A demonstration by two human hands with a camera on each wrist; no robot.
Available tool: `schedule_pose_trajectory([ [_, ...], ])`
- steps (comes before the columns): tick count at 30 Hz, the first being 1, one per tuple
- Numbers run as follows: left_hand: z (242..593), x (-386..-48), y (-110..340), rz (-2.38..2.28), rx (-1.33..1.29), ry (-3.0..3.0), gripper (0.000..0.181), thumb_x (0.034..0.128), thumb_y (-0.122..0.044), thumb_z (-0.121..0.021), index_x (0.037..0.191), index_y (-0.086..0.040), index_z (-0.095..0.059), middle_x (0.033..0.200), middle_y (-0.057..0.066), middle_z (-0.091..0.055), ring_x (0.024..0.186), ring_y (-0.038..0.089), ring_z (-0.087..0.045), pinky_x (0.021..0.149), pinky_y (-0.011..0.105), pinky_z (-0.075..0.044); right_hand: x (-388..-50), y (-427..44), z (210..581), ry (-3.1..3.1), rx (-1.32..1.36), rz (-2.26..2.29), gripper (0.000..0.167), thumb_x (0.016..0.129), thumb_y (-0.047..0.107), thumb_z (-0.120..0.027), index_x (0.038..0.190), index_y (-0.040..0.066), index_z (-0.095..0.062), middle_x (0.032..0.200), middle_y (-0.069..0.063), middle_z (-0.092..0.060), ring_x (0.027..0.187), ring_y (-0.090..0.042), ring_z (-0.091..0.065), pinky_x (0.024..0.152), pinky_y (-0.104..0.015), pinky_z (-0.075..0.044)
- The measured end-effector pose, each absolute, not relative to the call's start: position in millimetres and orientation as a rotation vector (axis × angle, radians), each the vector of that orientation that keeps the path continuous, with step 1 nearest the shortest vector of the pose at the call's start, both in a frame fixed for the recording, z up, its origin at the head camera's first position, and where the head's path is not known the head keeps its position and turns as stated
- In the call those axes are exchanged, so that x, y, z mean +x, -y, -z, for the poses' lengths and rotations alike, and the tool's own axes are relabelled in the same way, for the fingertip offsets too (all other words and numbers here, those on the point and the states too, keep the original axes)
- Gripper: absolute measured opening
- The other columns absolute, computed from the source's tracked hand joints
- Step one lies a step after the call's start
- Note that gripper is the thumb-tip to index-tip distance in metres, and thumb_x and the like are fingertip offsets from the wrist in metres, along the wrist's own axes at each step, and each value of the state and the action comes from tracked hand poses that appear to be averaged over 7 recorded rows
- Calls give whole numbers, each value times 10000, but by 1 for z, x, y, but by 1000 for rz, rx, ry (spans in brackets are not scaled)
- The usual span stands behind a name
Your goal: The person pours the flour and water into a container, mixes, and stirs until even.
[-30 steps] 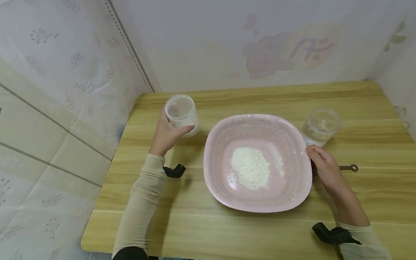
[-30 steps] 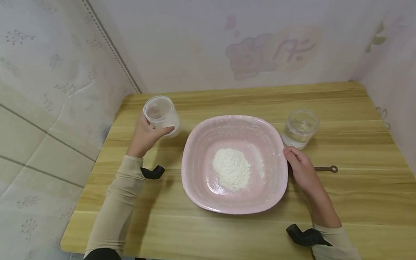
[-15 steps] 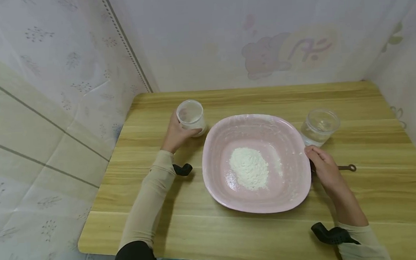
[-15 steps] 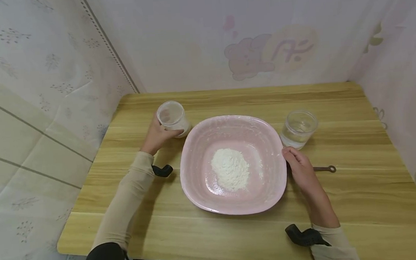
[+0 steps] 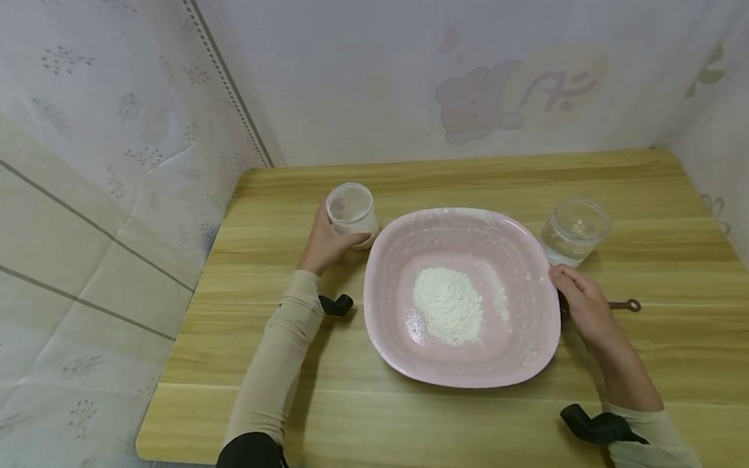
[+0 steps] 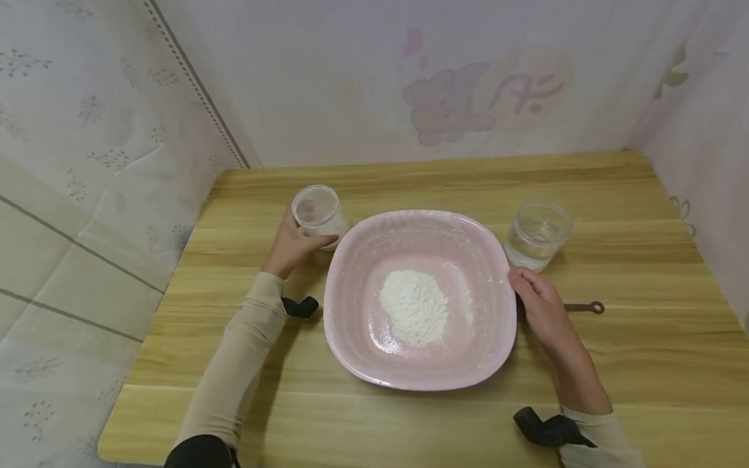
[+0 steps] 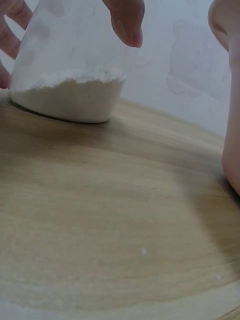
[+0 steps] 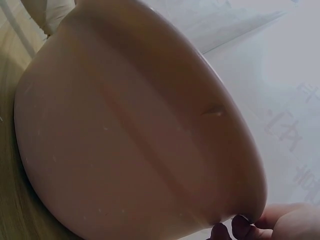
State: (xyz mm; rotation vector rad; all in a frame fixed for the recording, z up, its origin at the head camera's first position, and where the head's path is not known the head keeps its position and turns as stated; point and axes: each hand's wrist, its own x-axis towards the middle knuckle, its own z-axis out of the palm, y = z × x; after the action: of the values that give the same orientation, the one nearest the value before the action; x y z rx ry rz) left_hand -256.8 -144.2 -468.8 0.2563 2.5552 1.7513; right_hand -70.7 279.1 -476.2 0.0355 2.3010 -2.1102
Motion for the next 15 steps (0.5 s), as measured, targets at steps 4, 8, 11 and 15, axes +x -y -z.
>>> schedule_pose_trajectory([
  [4, 470, -257, 141, -1743, 255, -2545, 1027, 769, -151, -915, 1596, -155, -307, 1502, 134, -488, 1383, 308, -497, 1206, 498, -383, -70, -280, 477, -2299, 34, 2113, 354, 1120, 284, -441, 1007, 4, -626, 896, 79, -640, 859, -61, -588, 773, -203, -489],
  [8, 469, -253, 141, -1734, 283, -2516, 1027, 797, -152, -896, 1608, -142, -266, 1536, 162, -441, 1422, 332, -458, 1230, 516, -353, -70, -280, 479, -2292, 40, 2125, 349, 1118, 284, -449, 1004, 18, -644, 900, 82, -649, 861, -58, -595, 774, -198, -491],
  [11, 465, -244, 147, -1631, 254, -2525, 997, 850, -234, -858, 1614, -104, -232, 1594, 201, -332, 1477, 362, -376, 1233, 554, -337, -71, -281, 480, -2295, 42, 2118, 345, 1117, 279, -455, 1019, 14, -652, 924, 88, -654, 894, -53, -591, 793, -191, -484],
  [15, 452, -225, 160, -1387, 167, -2524, 850, 956, -467, -701, 1541, -22, -273, 1602, 245, -252, 1500, 418, -342, 1204, 591, -367, -72, -282, 478, -2317, 69, 2080, 342, 1114, 296, -461, 1029, 26, -653, 955, 102, -653, 927, -46, -587, 811, -178, -482],
])
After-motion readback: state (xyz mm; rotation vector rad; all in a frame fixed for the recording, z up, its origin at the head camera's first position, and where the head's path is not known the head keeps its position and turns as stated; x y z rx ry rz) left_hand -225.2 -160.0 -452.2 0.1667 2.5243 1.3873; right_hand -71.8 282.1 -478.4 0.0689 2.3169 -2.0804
